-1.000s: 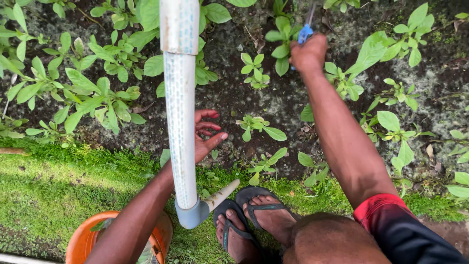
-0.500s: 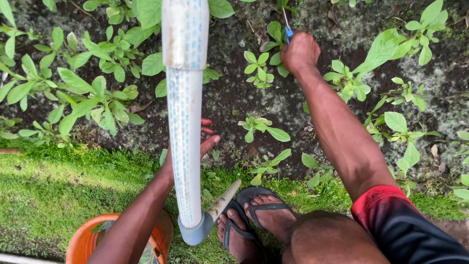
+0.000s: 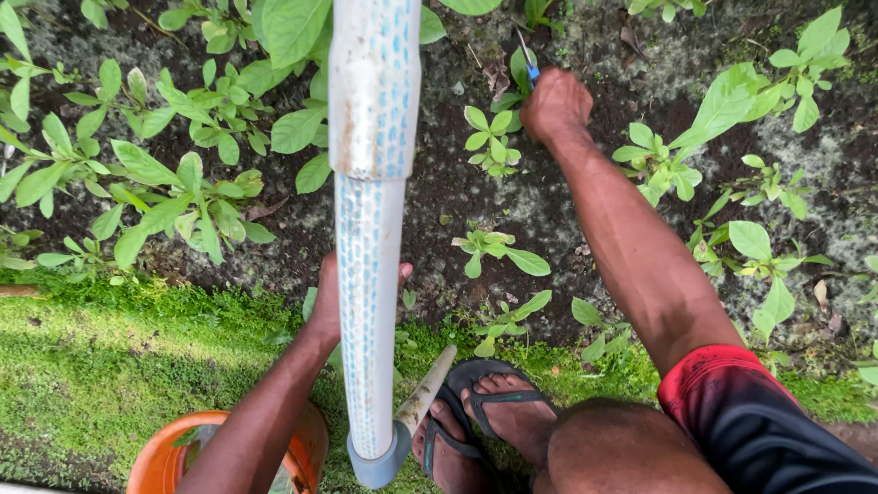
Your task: The person uses pruning shears to cut the tops of small green leafy plants growing in a vertical garden. The harvested leaves are collected in an orange bucket placed nearby.
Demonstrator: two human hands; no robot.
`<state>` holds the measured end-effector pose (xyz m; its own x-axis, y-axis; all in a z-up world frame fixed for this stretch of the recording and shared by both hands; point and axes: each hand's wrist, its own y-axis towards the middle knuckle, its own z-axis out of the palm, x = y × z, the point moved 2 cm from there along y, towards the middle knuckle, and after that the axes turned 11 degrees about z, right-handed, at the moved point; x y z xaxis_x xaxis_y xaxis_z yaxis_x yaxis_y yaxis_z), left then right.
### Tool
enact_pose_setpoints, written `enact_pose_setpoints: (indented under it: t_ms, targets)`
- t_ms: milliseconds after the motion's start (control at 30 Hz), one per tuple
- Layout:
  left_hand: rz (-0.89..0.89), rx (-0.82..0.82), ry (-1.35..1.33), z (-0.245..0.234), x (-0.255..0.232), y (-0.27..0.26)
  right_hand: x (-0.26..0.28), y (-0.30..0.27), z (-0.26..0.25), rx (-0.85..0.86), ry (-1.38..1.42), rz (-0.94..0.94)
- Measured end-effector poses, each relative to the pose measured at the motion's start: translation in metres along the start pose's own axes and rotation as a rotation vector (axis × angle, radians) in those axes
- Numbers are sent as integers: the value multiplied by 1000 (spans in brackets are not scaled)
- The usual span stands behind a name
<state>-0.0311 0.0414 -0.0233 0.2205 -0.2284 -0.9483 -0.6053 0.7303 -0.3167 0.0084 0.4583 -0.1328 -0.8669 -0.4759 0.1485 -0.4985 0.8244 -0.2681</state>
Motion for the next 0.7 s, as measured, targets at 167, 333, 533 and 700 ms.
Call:
enact_pose_setpoints:
  t_ms: [167, 333, 533, 700]
  targets:
    - [162, 12, 119, -2, -2, 1, 3, -3, 1, 21, -26, 57]
    - [183, 11, 254, 0, -4, 5, 3, -3, -1, 45, -4, 96]
    - [405, 8, 235, -2, -7, 1, -4, -4, -4, -8, 110, 117]
    - [327, -87, 297, -11, -9, -8, 6, -29, -46, -184, 355, -92]
